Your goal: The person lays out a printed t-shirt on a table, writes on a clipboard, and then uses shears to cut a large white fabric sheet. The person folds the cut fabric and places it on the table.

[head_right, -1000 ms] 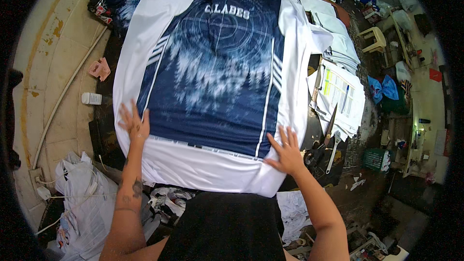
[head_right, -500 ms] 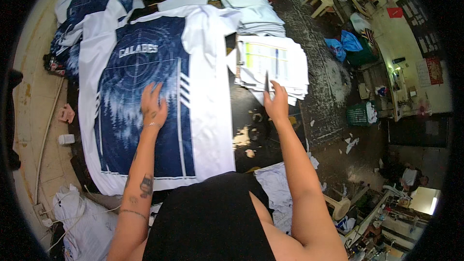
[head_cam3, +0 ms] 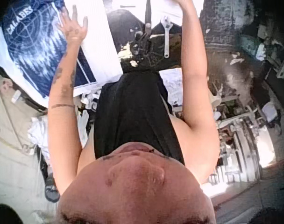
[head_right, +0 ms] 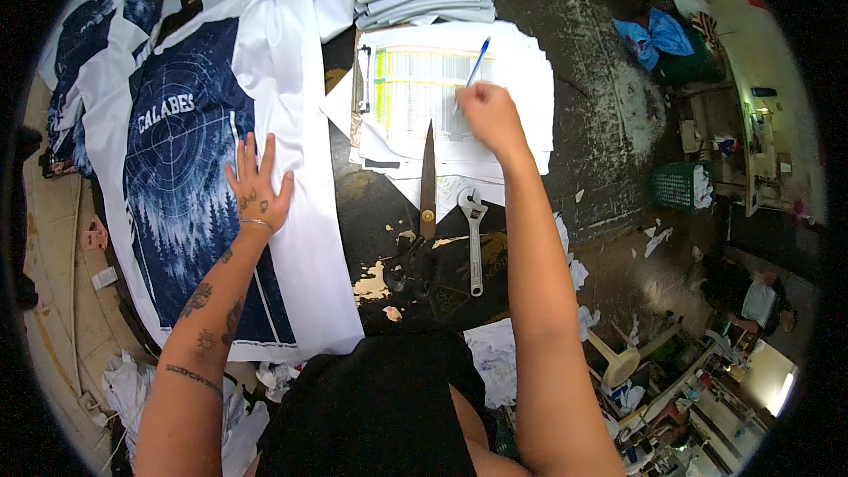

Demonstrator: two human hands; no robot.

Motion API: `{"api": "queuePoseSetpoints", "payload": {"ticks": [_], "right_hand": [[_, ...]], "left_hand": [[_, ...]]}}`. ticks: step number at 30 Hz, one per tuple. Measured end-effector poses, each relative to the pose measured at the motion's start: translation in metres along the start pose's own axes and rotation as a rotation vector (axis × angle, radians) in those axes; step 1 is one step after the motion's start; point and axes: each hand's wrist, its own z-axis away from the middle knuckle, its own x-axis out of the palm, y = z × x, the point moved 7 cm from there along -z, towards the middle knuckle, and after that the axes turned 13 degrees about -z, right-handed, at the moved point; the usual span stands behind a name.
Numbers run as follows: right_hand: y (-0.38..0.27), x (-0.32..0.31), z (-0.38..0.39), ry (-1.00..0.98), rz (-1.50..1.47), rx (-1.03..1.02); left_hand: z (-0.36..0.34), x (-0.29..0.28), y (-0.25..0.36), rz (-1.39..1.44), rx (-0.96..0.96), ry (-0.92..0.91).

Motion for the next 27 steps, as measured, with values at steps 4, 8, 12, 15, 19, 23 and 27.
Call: {"api": "queuePoseSetpoints", "payload": {"ticks": [4, 8, 12, 15, 19, 23, 27], "right_hand": [[-0.030, 0.027, 0.004, 0.071, -0.731, -0.209], [-0.043, 0.042, 0.039, 0.335, -0.043, -0.493], [-0.031, 0.061, 0.076, 0.308, 0.284, -0.510], [-0.036, 0.077, 0.096, 0.248, 0.149, -0.579], [-0.045, 0.099, 0.090, 0.052, 0.239, -0.556], [-0.057, 0.102, 0.078, 0.108, 0.207, -0.711], [-0.058, 0.112, 0.061, 0.074, 0.256, -0.689]], "left_hand": [[-0.001, -0.001, 0.001, -0.001, 0.020, 0.009], [-0.002, -0.001, 0.000, -0.003, 0.016, -0.025], [-0.003, -0.002, 0.000, 0.008, 0.011, -0.052], [-0.004, -0.003, 0.000, 0.011, 0.019, -0.045], [-0.003, -0.003, 0.000, 0.007, 0.027, -0.032], [-0.002, -0.001, -0.001, 0.008, 0.025, -0.026], [-0.003, -0.002, -0.001, 0.030, 0.028, -0.017]]}}
